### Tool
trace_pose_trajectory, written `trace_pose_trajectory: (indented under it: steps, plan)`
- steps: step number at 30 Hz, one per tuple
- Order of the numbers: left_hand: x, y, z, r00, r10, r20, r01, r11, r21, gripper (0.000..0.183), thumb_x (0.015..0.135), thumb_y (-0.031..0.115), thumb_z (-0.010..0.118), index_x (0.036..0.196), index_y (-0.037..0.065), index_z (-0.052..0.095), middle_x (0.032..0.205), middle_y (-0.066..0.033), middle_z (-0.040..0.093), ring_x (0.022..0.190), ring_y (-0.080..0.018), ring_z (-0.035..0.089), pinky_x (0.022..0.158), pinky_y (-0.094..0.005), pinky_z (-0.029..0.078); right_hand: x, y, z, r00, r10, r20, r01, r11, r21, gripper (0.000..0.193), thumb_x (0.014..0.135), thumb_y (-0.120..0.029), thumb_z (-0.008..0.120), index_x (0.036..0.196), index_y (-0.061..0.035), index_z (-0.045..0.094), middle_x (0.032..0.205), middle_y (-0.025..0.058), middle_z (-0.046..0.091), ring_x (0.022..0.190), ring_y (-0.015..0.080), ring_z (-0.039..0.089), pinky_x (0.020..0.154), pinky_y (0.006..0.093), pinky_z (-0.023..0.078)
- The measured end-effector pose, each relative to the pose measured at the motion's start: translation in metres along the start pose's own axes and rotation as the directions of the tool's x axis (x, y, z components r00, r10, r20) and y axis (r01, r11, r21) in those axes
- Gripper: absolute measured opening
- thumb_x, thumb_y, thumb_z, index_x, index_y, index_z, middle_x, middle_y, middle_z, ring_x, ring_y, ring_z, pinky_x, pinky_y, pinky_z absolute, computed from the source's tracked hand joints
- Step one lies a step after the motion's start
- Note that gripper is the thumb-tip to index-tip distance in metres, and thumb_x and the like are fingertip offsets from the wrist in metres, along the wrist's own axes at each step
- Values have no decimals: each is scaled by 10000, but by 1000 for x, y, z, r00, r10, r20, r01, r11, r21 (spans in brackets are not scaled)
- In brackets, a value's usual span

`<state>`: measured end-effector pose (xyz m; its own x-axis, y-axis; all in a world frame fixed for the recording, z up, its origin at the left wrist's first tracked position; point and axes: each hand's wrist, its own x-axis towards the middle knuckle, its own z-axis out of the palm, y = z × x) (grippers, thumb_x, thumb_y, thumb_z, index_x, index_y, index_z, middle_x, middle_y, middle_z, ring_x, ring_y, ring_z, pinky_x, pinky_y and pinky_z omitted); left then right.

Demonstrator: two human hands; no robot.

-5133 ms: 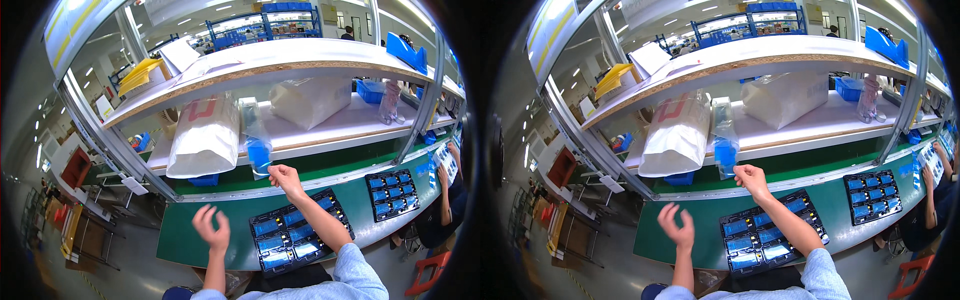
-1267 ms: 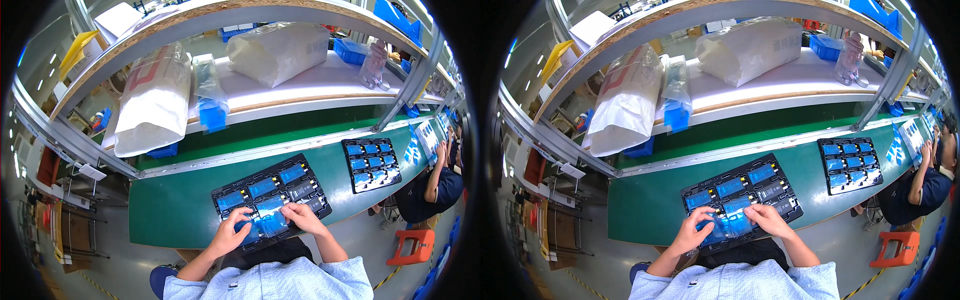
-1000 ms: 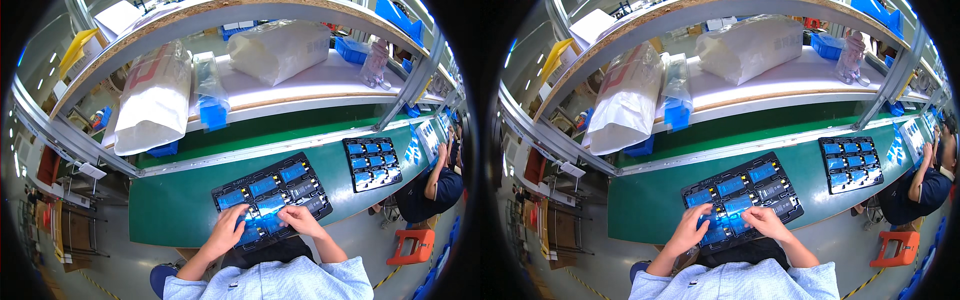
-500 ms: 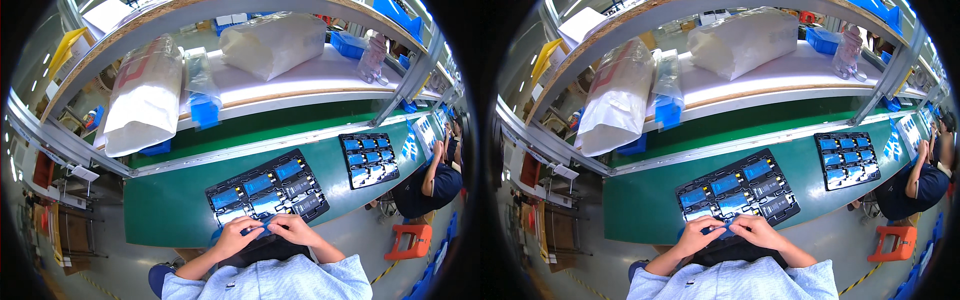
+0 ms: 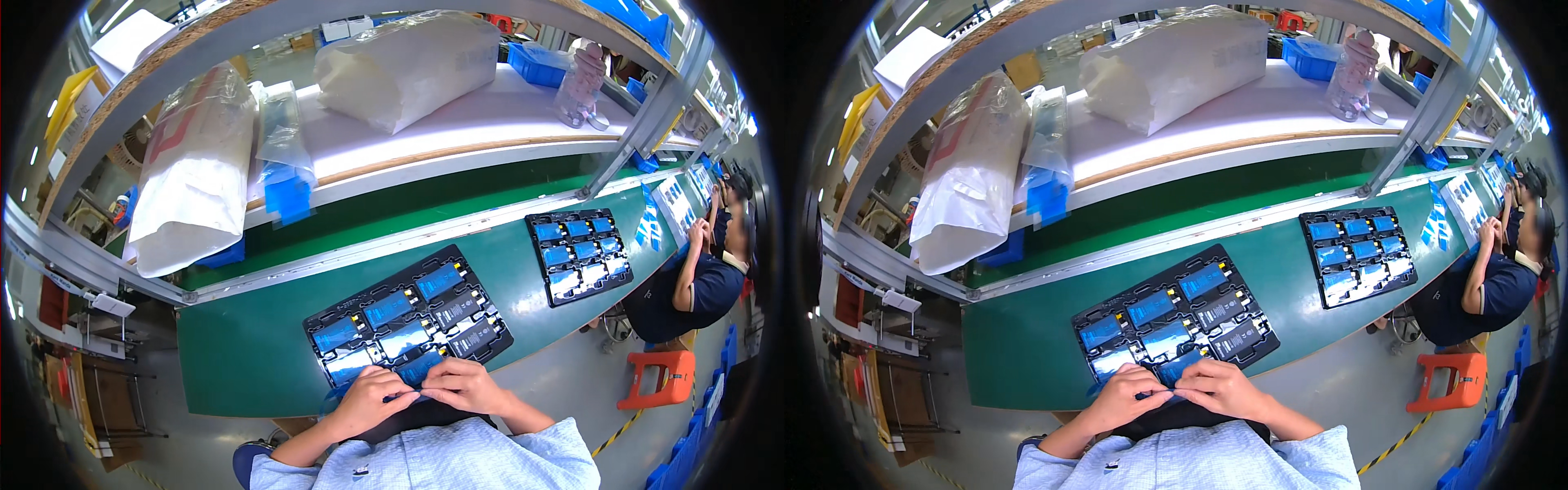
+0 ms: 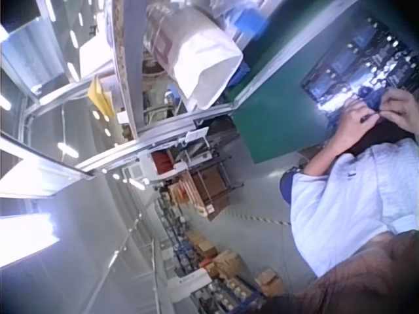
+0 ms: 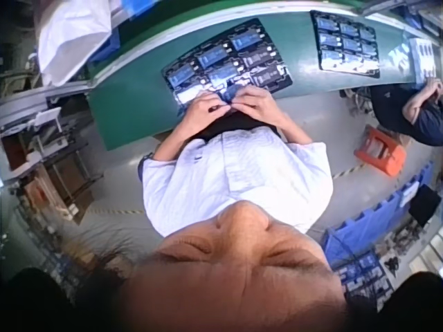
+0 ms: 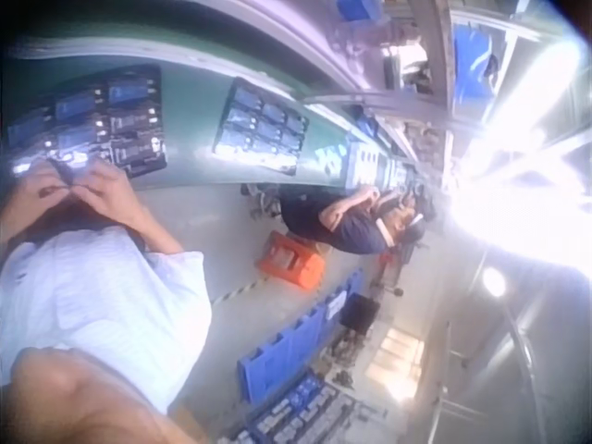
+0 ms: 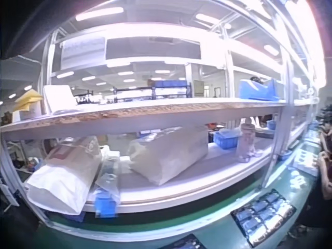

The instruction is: The person applies blue tape to individual battery cells within a black tray on a green workbench. They repeatedly tear pieces of tape from a roll, place them over the cells, and smooth them down. The person handles the batteries one at a time, moving across the tray to cover each cell.

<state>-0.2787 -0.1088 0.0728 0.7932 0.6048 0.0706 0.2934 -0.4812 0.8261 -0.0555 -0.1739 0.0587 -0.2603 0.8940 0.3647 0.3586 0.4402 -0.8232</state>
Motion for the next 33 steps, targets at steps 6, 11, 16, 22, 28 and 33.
trace_pose_trajectory:
  steps: [6, 11, 16, 22, 28, 33]
  plan:
    - [9, -1, -10, 967, -233, 101, 254, 898, -358, 214, 907, 200, 663, 998, 8, 689, 862, -103, 698, 836, -197, 668, 779, -312, 499, 4, -8, -11, 980, -196, 35, 199, 973, -116, 189, 752, -90, 745, 934, -66, 702, 921, 52, 638, 794, 199, 632, 671, 318, 517]
    - [13, -9, -11, 945, -184, 269, 296, 830, -473, 221, 977, 172, 562, 1053, -14, 653, 934, -79, 701, 880, -146, 654, 801, -284, 513, 5, -6, -17, 962, -257, 88, 270, 941, -206, 224, 755, -103, 728, 973, -70, 686, 963, 50, 628, 845, 195, 626, 716, 314, 514]
    - [14, -18, -16, 907, -365, 210, 407, 632, -660, 219, 987, 181, 550, 1048, -20, 612, 929, -72, 675, 859, -138, 641, 788, -277, 513, 9, -24, -27, 835, -529, 149, 536, 723, -436, 175, 800, -131, 671, 965, -70, 675, 1015, 63, 618, 949, 198, 602, 819, 323, 500]
    - [20, -31, -52, 909, -400, -120, 216, 696, -685, 160, 996, 148, 518, 996, 2, 583, 903, -90, 657, 862, -166, 638, 811, -308, 509, 4, 0, -65, 966, 11, -257, -15, 1000, -13, 100, 812, -129, 718, 826, -44, 669, 762, 37, 627, 660, 167, 629, 587, 277, 509]
    - [25, -22, -59, 951, -307, 26, 261, 759, -596, 165, 1005, 148, 495, 1029, 13, 585, 796, -46, 623, 743, -114, 602, 675, -264, 487, 32, 65, -104, 740, 666, -87, -591, 707, 388, 207, 929, -216, 649, 889, -13, 637, 659, -28, 586, 561, 29, 528, 488, 186, 404]
    - [54, -20, -7, 985, -163, 49, 167, 980, -109, 196, 981, 152, 514, 1114, 35, 598, 893, -110, 650, 805, -196, 643, 688, -315, 503, 42, 90, -102, 695, 718, -24, -692, 678, 247, 222, 920, -210, 664, 914, 12, 660, 648, -17, 600, 536, 31, 517, 457, 198, 390]
